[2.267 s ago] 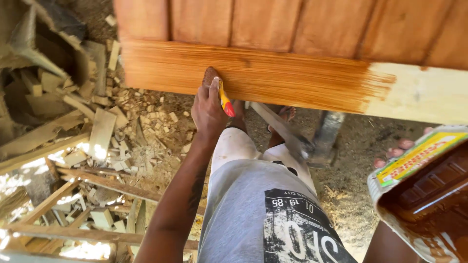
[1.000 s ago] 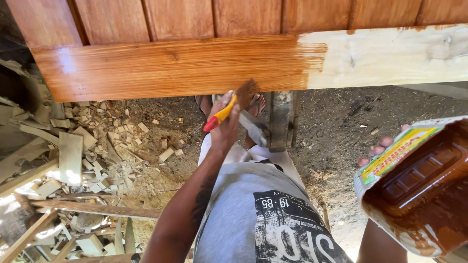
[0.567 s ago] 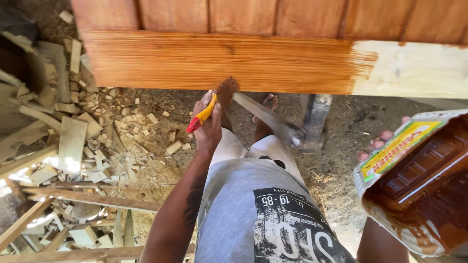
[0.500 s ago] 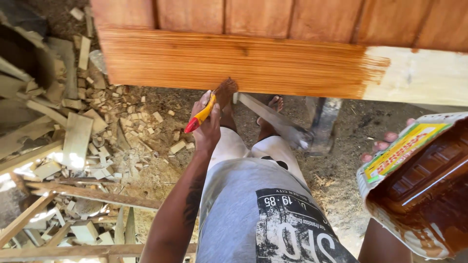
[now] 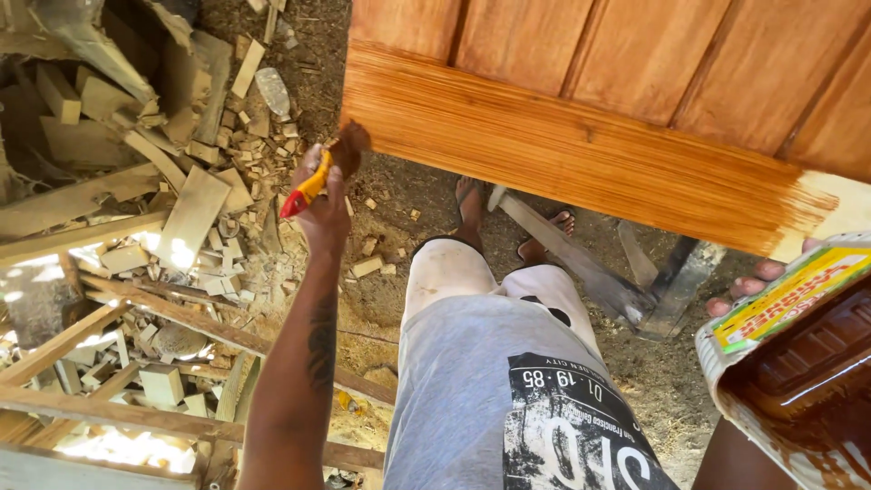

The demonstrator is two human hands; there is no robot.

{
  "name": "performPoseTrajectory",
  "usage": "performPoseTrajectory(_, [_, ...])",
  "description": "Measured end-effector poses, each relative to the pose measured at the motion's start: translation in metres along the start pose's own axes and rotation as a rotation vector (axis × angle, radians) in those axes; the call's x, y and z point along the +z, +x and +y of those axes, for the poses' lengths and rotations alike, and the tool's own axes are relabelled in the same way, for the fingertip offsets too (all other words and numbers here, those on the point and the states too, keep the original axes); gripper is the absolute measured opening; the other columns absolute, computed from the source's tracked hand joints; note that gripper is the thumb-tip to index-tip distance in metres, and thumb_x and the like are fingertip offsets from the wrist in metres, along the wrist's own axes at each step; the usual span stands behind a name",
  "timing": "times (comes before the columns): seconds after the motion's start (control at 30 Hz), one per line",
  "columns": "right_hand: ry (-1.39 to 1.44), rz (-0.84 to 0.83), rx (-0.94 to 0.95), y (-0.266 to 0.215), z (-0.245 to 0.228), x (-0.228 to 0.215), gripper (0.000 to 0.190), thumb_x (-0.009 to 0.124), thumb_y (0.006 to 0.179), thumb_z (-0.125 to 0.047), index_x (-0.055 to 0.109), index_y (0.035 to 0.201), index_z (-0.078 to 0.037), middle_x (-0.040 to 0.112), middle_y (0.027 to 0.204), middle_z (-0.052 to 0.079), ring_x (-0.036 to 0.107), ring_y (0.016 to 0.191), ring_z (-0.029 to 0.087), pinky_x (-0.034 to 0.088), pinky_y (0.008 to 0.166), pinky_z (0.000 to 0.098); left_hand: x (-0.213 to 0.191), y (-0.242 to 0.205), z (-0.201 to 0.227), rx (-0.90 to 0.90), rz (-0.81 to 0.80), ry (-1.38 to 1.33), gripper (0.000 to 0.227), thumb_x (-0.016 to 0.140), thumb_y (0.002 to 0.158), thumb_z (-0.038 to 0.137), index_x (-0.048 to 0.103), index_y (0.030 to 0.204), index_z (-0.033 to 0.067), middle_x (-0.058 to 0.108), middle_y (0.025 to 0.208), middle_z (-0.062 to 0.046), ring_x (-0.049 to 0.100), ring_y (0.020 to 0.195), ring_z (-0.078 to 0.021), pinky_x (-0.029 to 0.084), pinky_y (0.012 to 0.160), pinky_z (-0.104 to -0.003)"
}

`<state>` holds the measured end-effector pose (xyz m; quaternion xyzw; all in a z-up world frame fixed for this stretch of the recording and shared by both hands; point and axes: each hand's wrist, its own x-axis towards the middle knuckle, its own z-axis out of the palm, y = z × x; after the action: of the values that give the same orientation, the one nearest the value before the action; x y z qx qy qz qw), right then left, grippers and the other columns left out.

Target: Stain the surface of a wooden door using a brush and a container of wood stain.

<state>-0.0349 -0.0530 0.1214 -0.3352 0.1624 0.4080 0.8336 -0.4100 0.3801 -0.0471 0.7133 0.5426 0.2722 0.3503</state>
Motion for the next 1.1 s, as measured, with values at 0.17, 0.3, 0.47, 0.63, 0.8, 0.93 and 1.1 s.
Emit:
performPoseTrajectory(0.17, [0.02,-0.017,0.001,0.004,0.003,0.013,0.048,0.046,0.119,-0.039,0.037,0.159,-0.015,0.055,0.128,0.018,0.056,0.113,0.032,0.043,0.101,0.0539,-0.024,0.012,-0.039,0.064,0.059,0.302,0.031,0.058,0.107,0.01,0.062,0.134,-0.0051,0.065,0.106,-0.017,0.066,0.083,-0.0213,0.062,0.063,-0.029])
performPoseTrajectory(0.3, [-0.05,0.004,-0.028,0.002,-0.003,0.01,0.048,0.049,0.12,-0.04,0.037,0.158,-0.015,0.054,0.129,0.016,0.056,0.113,0.03,0.042,0.099,0.0504,-0.011,0.005,-0.016,0.265,0.11,0.306,0.024,0.061,0.106,0.007,0.065,0.127,-0.0039,0.066,0.101,-0.014,0.066,0.078,-0.0169,0.059,0.057,-0.028])
performPoseTrajectory(0.47, [-0.036,-0.001,-0.042,-0.001,-0.016,-0.013,0.051,0.049,0.121,-0.041,0.032,0.162,-0.015,0.055,0.129,0.018,0.056,0.111,0.031,0.042,0.097,0.0511,0.034,-0.021,-0.002,0.263,-0.035,0.363,0.016,0.068,0.108,0.01,0.07,0.123,0.0043,0.067,0.097,-0.013,0.064,0.071,-0.0162,0.052,0.049,-0.03])
performPoseTrajectory(0.63, [0.063,0.0,-0.034,-0.015,-0.031,-0.024,0.061,0.047,0.119,-0.045,0.031,0.17,-0.016,0.056,0.129,0.022,0.058,0.111,0.037,0.043,0.101,0.0608,0.064,-0.052,0.087,0.451,-0.088,0.583,0.045,0.068,0.099,0.022,0.06,0.14,0.0074,0.057,0.103,-0.01,0.059,0.091,-0.0251,0.051,0.06,-0.038])
performPoseTrajectory(0.8, [0.223,-0.061,0.023,-0.029,-0.069,-0.071,0.06,0.049,0.115,-0.052,0.036,0.162,-0.016,0.055,0.132,0.025,0.056,0.116,0.042,0.042,0.105,0.0681,0.14,-0.114,0.098,0.348,-0.313,0.607,0.038,0.065,0.103,0.015,0.06,0.14,0.0062,0.057,0.102,-0.01,0.056,0.082,-0.0202,0.044,0.046,-0.029])
performPoseTrajectory(0.93, [0.277,-0.062,0.014,-0.055,-0.107,-0.122,0.068,0.053,0.11,-0.057,0.037,0.162,-0.016,0.053,0.136,0.026,0.054,0.127,0.045,0.039,0.111,0.0741,0.192,-0.164,0.157,0.37,-0.411,0.532,0.039,0.064,0.1,0.013,0.061,0.138,0.0081,0.057,0.103,-0.01,0.057,0.086,-0.0233,0.047,0.046,-0.032])
performPoseTrajectory(1.1, [0.26,-0.091,-0.032,-0.094,-0.16,-0.199,0.067,0.054,0.11,-0.054,0.036,0.161,-0.014,0.052,0.136,0.027,0.052,0.126,0.045,0.038,0.112,0.074,0.254,-0.228,0.229,0.501,-0.46,0.403,0.051,0.066,0.091,0.009,0.058,0.141,0.0067,0.056,0.107,-0.013,0.06,0.096,-0.0311,0.053,0.053,-0.039])
